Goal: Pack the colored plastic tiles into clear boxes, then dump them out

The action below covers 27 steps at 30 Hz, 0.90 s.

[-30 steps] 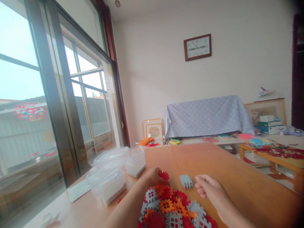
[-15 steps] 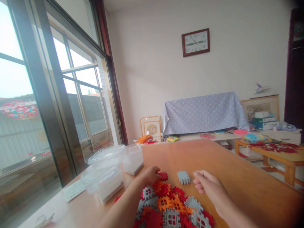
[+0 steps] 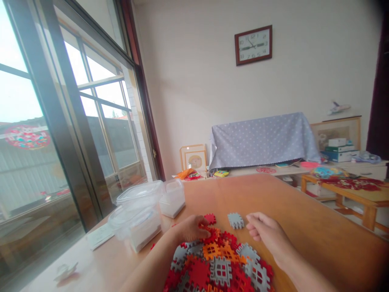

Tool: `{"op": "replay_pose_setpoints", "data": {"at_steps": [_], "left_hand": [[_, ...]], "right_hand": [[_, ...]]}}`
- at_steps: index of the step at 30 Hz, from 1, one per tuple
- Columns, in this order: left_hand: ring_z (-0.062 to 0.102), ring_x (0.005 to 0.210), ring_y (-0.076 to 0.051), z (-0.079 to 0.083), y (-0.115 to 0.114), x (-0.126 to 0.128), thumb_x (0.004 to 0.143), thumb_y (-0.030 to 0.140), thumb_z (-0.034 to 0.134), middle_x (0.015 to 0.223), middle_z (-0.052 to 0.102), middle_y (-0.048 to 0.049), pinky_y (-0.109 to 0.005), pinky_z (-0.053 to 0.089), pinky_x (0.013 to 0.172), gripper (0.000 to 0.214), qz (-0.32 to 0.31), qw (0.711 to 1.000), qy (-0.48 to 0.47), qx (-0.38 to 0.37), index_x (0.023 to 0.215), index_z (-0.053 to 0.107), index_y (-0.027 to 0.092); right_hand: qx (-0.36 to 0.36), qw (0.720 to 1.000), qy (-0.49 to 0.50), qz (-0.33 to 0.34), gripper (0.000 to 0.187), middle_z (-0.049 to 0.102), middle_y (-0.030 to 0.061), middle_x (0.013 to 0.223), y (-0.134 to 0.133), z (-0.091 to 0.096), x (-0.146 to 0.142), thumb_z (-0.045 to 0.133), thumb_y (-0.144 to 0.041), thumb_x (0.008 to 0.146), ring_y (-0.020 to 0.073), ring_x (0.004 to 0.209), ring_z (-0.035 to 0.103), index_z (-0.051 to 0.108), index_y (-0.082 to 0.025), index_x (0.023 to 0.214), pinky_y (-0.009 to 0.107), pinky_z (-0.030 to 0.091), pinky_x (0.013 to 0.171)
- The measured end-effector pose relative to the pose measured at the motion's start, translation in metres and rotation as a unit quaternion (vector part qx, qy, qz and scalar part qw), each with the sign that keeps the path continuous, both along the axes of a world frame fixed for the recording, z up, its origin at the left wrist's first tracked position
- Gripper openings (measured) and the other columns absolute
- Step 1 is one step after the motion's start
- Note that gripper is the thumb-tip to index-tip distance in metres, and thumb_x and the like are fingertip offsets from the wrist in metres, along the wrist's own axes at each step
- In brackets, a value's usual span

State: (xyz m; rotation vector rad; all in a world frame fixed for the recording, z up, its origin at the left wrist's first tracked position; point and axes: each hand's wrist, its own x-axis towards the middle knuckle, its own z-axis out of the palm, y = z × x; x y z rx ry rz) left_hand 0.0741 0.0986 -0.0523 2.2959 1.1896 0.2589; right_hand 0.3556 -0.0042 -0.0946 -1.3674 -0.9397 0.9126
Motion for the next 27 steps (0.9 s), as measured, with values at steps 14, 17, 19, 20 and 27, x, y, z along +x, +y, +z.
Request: {"op": "replay_pose_setpoints", "data": {"at_steps": [14,17,19,20,27], "left_hand": [[0.064,0.116,-0.028,0.007,-0.011,-0.021,0.077,0.036,0.069,0.128,0.07,-0.0103,-0.033,0.051,0.094,0.054,0.042,0.998,-0.045,-0.017,0.127,0.067,0.017],[0.065,0.115,-0.029,0.008,-0.015,-0.031,0.078,0.034,0.067,0.127,0.07,-0.011,-0.034,0.052,0.091,0.052,0.061,0.996,-0.052,-0.025,0.127,0.068,0.017],[0.066,0.113,-0.028,0.01,-0.021,-0.039,0.079,0.032,0.064,0.125,0.071,-0.0107,-0.033,0.053,0.089,0.049,0.071,0.995,-0.057,-0.03,0.126,0.067,0.016],[0.067,0.111,-0.027,0.012,-0.024,-0.043,0.08,0.032,0.062,0.124,0.072,-0.0103,-0.033,0.053,0.088,0.048,0.077,0.995,-0.061,-0.035,0.126,0.067,0.017],[0.066,0.111,-0.025,0.02,-0.046,-0.07,0.084,0.029,0.058,0.126,0.07,-0.0091,-0.034,0.051,0.093,0.046,0.11,0.986,-0.119,-0.035,0.128,0.064,0.017]], "right_hand": [[-0.001,1.0,-0.012,0.01,0.035,0.07,0.0041,0.078,0.0,-0.003,-0.001,0.067,-0.054,0.078,0.0168,0.068,0.061,0.069,-0.02,0.088,0.029,0.048,0.062],[-0.001,1.0,-0.01,0.011,0.036,0.069,0.004,0.077,0.0,-0.003,-0.001,0.068,-0.055,0.077,0.0171,0.068,0.061,0.069,-0.021,0.087,0.029,0.048,0.061],[-0.004,1.0,-0.016,0.01,0.036,0.069,0.0039,0.076,0.0,-0.004,-0.003,0.068,-0.056,0.075,0.0171,0.066,0.061,0.069,-0.021,0.086,0.029,0.047,0.061],[-0.005,1.0,-0.02,0.008,0.036,0.069,0.0038,0.075,0.0,-0.004,-0.004,0.067,-0.056,0.075,0.0171,0.066,0.061,0.069,-0.022,0.085,0.029,0.047,0.06],[-0.014,0.999,-0.047,0.011,0.037,0.069,0.0032,0.071,-0.004,-0.002,-0.014,0.067,-0.058,0.073,0.0178,0.062,0.06,0.068,-0.023,0.084,0.029,0.045,0.058]]}}
